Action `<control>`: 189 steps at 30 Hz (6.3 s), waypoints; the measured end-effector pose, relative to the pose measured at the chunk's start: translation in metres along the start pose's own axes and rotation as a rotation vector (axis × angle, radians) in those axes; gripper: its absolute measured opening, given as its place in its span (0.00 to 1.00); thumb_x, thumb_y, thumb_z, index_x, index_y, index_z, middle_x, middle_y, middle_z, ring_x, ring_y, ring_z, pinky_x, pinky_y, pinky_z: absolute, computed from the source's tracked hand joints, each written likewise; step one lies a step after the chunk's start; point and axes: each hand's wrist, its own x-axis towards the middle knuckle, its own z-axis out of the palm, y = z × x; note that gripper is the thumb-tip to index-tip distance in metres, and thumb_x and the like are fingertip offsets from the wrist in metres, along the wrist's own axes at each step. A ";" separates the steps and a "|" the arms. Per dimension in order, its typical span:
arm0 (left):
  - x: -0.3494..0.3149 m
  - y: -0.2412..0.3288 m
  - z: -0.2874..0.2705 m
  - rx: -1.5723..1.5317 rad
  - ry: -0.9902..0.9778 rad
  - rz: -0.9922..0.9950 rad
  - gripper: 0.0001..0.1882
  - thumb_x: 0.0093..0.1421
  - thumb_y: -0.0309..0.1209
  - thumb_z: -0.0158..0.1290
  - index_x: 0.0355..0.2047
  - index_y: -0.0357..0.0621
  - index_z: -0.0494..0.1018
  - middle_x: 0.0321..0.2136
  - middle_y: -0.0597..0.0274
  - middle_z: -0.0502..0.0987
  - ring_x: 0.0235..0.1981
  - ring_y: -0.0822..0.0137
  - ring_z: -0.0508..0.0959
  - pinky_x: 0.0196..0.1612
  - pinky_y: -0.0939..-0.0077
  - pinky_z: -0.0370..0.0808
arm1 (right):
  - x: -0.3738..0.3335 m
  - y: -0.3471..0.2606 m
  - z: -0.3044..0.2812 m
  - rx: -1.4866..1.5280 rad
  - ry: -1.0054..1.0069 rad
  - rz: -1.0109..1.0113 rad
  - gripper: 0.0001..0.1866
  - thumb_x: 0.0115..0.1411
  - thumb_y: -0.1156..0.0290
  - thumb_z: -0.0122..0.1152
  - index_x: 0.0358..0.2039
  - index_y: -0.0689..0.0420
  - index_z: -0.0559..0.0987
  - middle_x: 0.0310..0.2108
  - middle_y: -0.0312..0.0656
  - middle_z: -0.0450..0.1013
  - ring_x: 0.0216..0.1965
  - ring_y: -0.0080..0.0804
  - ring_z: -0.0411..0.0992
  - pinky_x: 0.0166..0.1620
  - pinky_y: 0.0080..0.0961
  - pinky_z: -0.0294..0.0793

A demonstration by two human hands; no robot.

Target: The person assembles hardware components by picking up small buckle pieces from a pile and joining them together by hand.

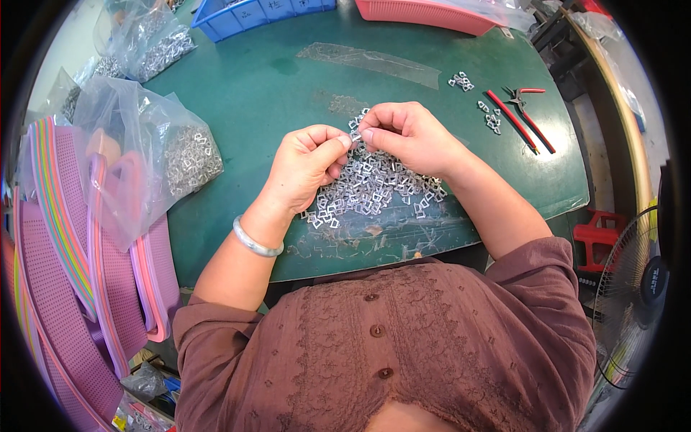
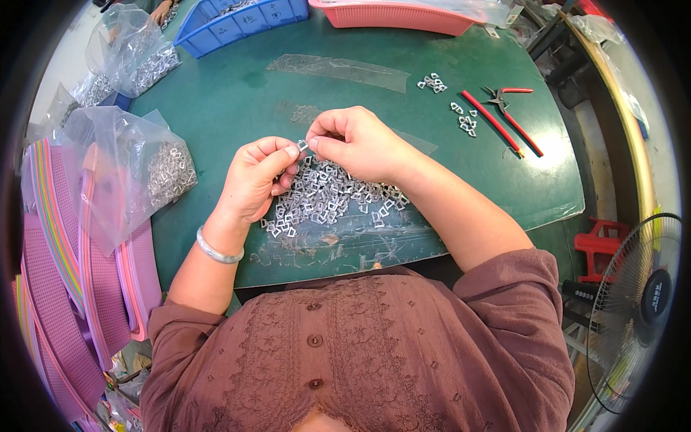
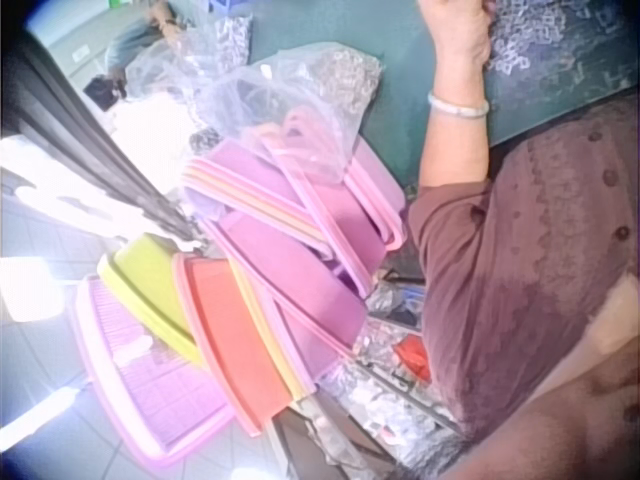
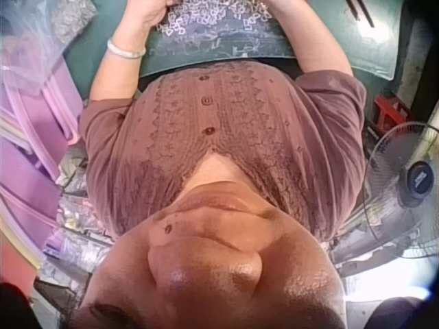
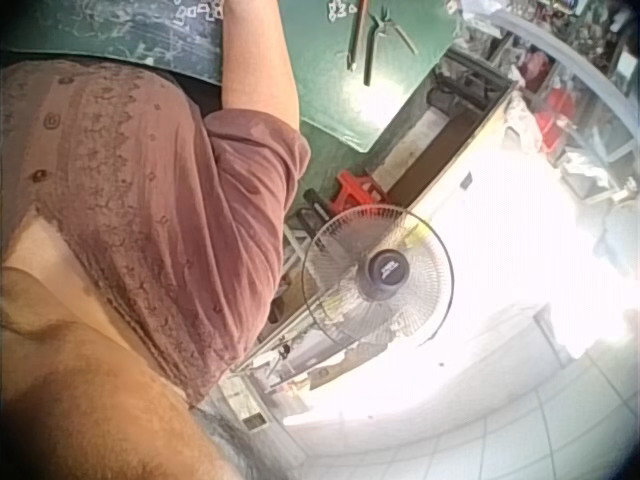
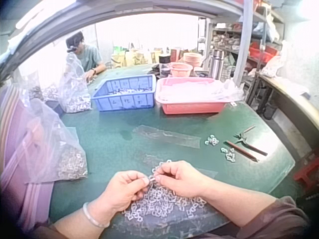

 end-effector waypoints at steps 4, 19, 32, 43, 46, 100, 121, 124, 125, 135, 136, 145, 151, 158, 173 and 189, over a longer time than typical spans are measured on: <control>0.000 0.000 -0.001 -0.013 0.003 -0.003 0.04 0.54 0.27 0.49 0.25 0.40 0.71 0.15 0.70 0.69 0.13 0.83 0.64 0.13 0.94 0.56 | 0.000 -0.001 0.001 0.001 -0.003 0.012 0.05 0.53 0.76 0.51 0.28 0.64 0.72 0.26 0.32 0.68 0.26 0.14 0.62 0.31 0.13 0.63; 0.000 0.000 0.000 -0.015 0.035 0.023 0.03 0.53 0.26 0.50 0.27 0.40 0.71 0.15 0.70 0.68 0.13 0.83 0.64 0.13 0.94 0.57 | 0.000 -0.002 0.001 0.070 0.015 0.017 0.07 0.51 0.76 0.52 0.30 0.65 0.73 0.24 0.36 0.70 0.27 0.18 0.67 0.33 0.15 0.67; 0.000 0.000 0.001 0.000 0.017 0.081 0.04 0.52 0.25 0.52 0.29 0.39 0.71 0.17 0.71 0.69 0.14 0.84 0.65 0.14 0.94 0.58 | 0.001 0.001 0.000 0.106 0.009 -0.019 0.06 0.50 0.78 0.52 0.30 0.66 0.73 0.24 0.37 0.71 0.27 0.18 0.67 0.33 0.15 0.67; 0.001 0.000 -0.002 -0.053 -0.015 0.111 0.03 0.52 0.24 0.50 0.29 0.40 0.70 0.17 0.70 0.69 0.16 0.82 0.66 0.17 0.93 0.60 | 0.001 0.001 -0.001 0.010 0.072 -0.043 0.06 0.50 0.78 0.53 0.30 0.64 0.74 0.25 0.35 0.71 0.27 0.17 0.66 0.32 0.14 0.67; 0.002 0.002 -0.005 -0.180 -0.025 0.102 0.03 0.52 0.23 0.48 0.28 0.40 0.69 0.19 0.66 0.70 0.18 0.79 0.69 0.20 0.89 0.65 | 0.003 0.007 -0.001 -0.146 0.157 -0.127 0.05 0.49 0.77 0.53 0.28 0.62 0.74 0.23 0.37 0.71 0.26 0.20 0.67 0.30 0.17 0.67; 0.000 0.000 0.000 0.099 -0.035 0.032 0.04 0.53 0.29 0.49 0.26 0.42 0.71 0.17 0.70 0.69 0.15 0.82 0.66 0.15 0.92 0.59 | 0.000 0.001 0.003 -0.256 0.131 -0.134 0.10 0.50 0.71 0.54 0.26 0.67 0.73 0.23 0.42 0.70 0.25 0.24 0.66 0.30 0.22 0.67; -0.001 0.001 0.001 0.045 0.023 0.072 0.05 0.54 0.29 0.49 0.26 0.42 0.72 0.16 0.72 0.69 0.14 0.84 0.64 0.15 0.94 0.58 | 0.001 0.001 0.002 0.114 0.038 0.040 0.10 0.54 0.70 0.50 0.28 0.65 0.74 0.22 0.35 0.69 0.26 0.18 0.65 0.31 0.15 0.65; -0.001 -0.001 0.001 0.049 0.004 0.092 0.04 0.54 0.29 0.49 0.26 0.42 0.71 0.16 0.72 0.69 0.15 0.84 0.64 0.15 0.94 0.58 | 0.001 0.001 0.002 0.137 0.033 0.051 0.10 0.54 0.70 0.50 0.28 0.64 0.74 0.22 0.35 0.69 0.25 0.18 0.65 0.31 0.15 0.66; 0.000 -0.001 0.001 0.060 -0.002 0.105 0.04 0.54 0.29 0.49 0.26 0.43 0.71 0.17 0.72 0.69 0.15 0.84 0.64 0.15 0.94 0.58 | 0.001 0.001 0.002 0.130 0.032 0.058 0.10 0.54 0.70 0.50 0.28 0.64 0.74 0.22 0.35 0.69 0.25 0.18 0.65 0.31 0.15 0.66; -0.002 0.001 0.002 0.090 -0.014 0.115 0.04 0.53 0.28 0.50 0.28 0.41 0.71 0.17 0.73 0.68 0.16 0.84 0.65 0.16 0.95 0.60 | 0.000 -0.002 -0.001 0.105 0.008 0.106 0.09 0.55 0.71 0.51 0.31 0.64 0.73 0.26 0.34 0.69 0.28 0.16 0.66 0.34 0.13 0.66; -0.002 0.001 0.002 0.090 -0.014 0.114 0.04 0.53 0.28 0.50 0.28 0.41 0.71 0.17 0.73 0.68 0.16 0.84 0.65 0.16 0.95 0.60 | 0.000 -0.002 -0.001 0.105 0.008 0.106 0.09 0.55 0.71 0.51 0.31 0.64 0.73 0.26 0.34 0.69 0.28 0.16 0.66 0.34 0.13 0.66; -0.001 0.000 0.003 0.116 0.001 0.161 0.05 0.52 0.26 0.52 0.29 0.39 0.71 0.18 0.72 0.70 0.16 0.85 0.66 0.17 0.95 0.61 | 0.000 -0.002 -0.001 0.117 0.002 0.091 0.08 0.54 0.73 0.52 0.31 0.64 0.73 0.26 0.34 0.69 0.28 0.16 0.66 0.34 0.12 0.67; -0.001 0.000 0.003 0.166 0.013 0.183 0.05 0.52 0.26 0.52 0.29 0.39 0.72 0.18 0.72 0.70 0.16 0.85 0.66 0.17 0.95 0.61 | -0.001 -0.002 0.001 0.142 0.043 0.047 0.07 0.52 0.75 0.51 0.29 0.65 0.74 0.23 0.35 0.70 0.25 0.17 0.65 0.30 0.14 0.65; 0.001 -0.001 0.001 0.066 0.013 0.181 0.04 0.52 0.24 0.50 0.29 0.39 0.69 0.19 0.70 0.69 0.16 0.82 0.65 0.17 0.92 0.60 | 0.002 0.002 -0.002 0.037 0.111 -0.031 0.06 0.52 0.76 0.50 0.29 0.64 0.74 0.24 0.36 0.70 0.27 0.19 0.66 0.31 0.16 0.66; 0.009 0.003 -0.020 -0.592 -0.203 -0.008 0.05 0.51 0.27 0.41 0.24 0.39 0.64 0.26 0.56 0.66 0.20 0.72 0.64 0.14 0.88 0.60 | 0.014 0.017 -0.004 -0.957 0.190 -0.455 0.07 0.43 0.74 0.56 0.27 0.55 0.77 0.29 0.39 0.66 0.35 0.38 0.62 0.40 0.30 0.64; 0.004 0.003 -0.003 -0.214 0.028 -0.054 0.05 0.54 0.26 0.47 0.31 0.39 0.69 0.19 0.68 0.67 0.15 0.82 0.63 0.12 0.94 0.55 | 0.007 0.001 -0.003 -0.025 0.194 -0.001 0.08 0.49 0.71 0.57 0.27 0.64 0.74 0.22 0.35 0.70 0.24 0.17 0.65 0.28 0.15 0.65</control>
